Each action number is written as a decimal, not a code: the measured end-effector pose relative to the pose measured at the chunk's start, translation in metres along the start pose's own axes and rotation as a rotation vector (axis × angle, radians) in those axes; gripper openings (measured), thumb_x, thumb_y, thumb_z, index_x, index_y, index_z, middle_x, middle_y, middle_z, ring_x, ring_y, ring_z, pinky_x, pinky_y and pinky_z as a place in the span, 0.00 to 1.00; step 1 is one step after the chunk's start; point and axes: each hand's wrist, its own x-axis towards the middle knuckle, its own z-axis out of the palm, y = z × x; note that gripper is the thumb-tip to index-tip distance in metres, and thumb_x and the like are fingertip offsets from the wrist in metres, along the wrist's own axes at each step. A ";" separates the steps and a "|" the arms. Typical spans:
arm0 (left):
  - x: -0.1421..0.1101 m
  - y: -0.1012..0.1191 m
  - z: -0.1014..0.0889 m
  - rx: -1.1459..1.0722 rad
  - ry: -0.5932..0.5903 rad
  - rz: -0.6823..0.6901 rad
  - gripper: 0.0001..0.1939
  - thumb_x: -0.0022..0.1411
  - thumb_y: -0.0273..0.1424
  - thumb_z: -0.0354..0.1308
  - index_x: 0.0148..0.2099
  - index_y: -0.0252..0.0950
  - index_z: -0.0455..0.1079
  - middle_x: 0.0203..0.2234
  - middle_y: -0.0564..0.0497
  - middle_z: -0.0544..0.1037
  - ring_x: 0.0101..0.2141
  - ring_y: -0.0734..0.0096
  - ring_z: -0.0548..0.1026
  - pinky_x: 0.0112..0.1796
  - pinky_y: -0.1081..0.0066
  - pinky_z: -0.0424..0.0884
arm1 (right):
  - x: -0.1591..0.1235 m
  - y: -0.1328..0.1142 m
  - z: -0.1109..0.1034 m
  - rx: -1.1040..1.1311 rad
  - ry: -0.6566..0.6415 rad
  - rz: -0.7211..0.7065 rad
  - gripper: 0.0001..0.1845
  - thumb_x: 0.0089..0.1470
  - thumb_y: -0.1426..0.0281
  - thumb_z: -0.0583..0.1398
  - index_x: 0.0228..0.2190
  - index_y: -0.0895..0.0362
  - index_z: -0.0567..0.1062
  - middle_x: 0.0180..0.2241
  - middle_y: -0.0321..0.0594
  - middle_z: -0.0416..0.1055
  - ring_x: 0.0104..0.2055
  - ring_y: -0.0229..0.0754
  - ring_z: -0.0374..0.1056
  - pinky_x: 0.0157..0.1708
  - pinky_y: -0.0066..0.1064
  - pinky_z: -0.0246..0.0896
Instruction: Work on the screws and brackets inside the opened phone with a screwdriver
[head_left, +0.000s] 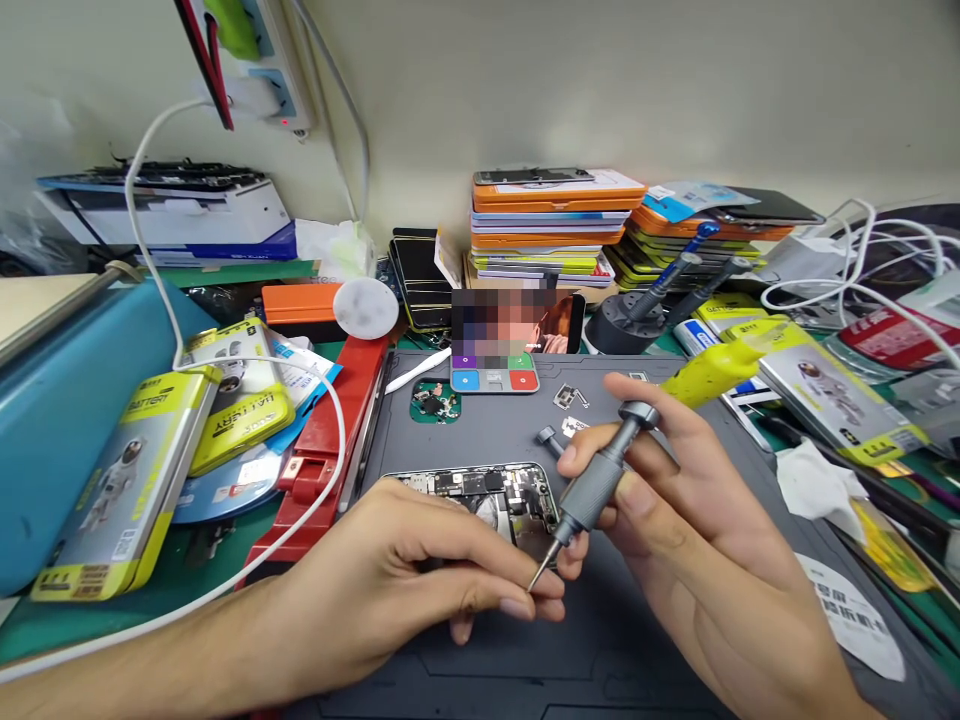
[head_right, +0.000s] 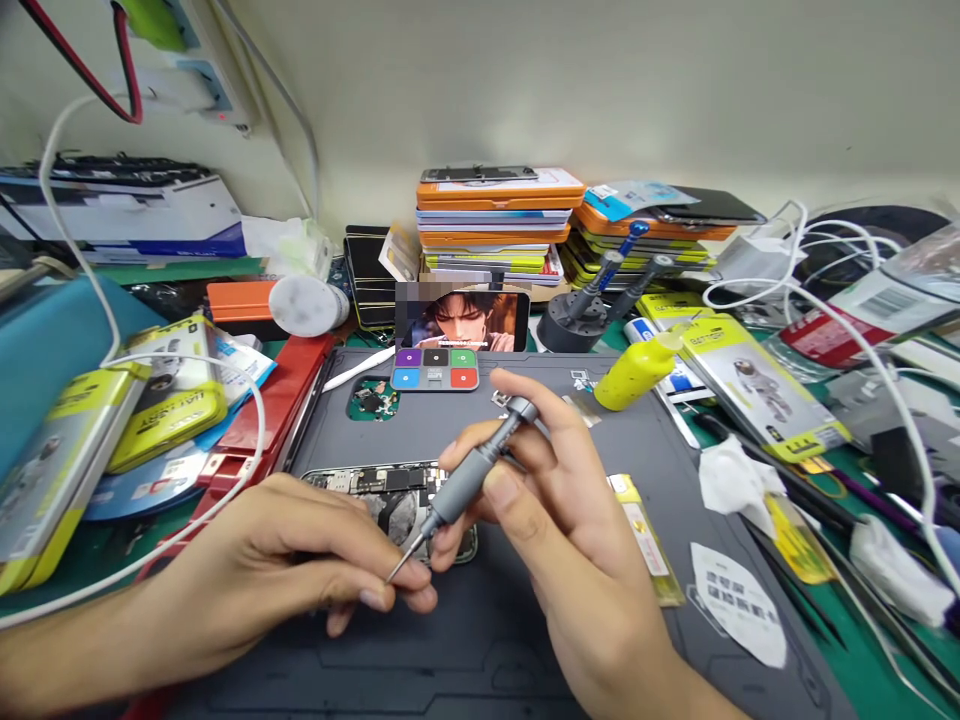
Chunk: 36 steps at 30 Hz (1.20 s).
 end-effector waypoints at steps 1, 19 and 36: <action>0.000 -0.001 0.000 0.027 0.000 0.000 0.09 0.74 0.30 0.65 0.51 0.43 0.86 0.43 0.52 0.89 0.33 0.76 0.84 0.32 0.84 0.78 | 0.001 -0.001 0.000 0.018 0.001 0.029 0.20 0.69 0.66 0.61 0.59 0.38 0.72 0.41 0.36 0.77 0.29 0.38 0.78 0.30 0.30 0.81; -0.009 0.001 0.011 1.231 -0.209 0.665 0.07 0.75 0.29 0.63 0.50 0.32 0.79 0.26 0.57 0.78 0.21 0.69 0.70 0.19 0.64 0.65 | -0.017 0.033 -0.044 -0.927 -0.174 -0.558 0.42 0.63 0.82 0.63 0.71 0.42 0.63 0.61 0.42 0.76 0.52 0.49 0.80 0.51 0.42 0.81; -0.009 -0.007 0.011 1.197 -0.151 0.649 0.14 0.80 0.34 0.55 0.42 0.33 0.78 0.25 0.55 0.76 0.22 0.67 0.70 0.22 0.62 0.64 | -0.012 0.027 -0.042 -0.951 -0.242 -0.517 0.41 0.64 0.84 0.61 0.72 0.47 0.61 0.65 0.42 0.73 0.57 0.45 0.77 0.52 0.34 0.80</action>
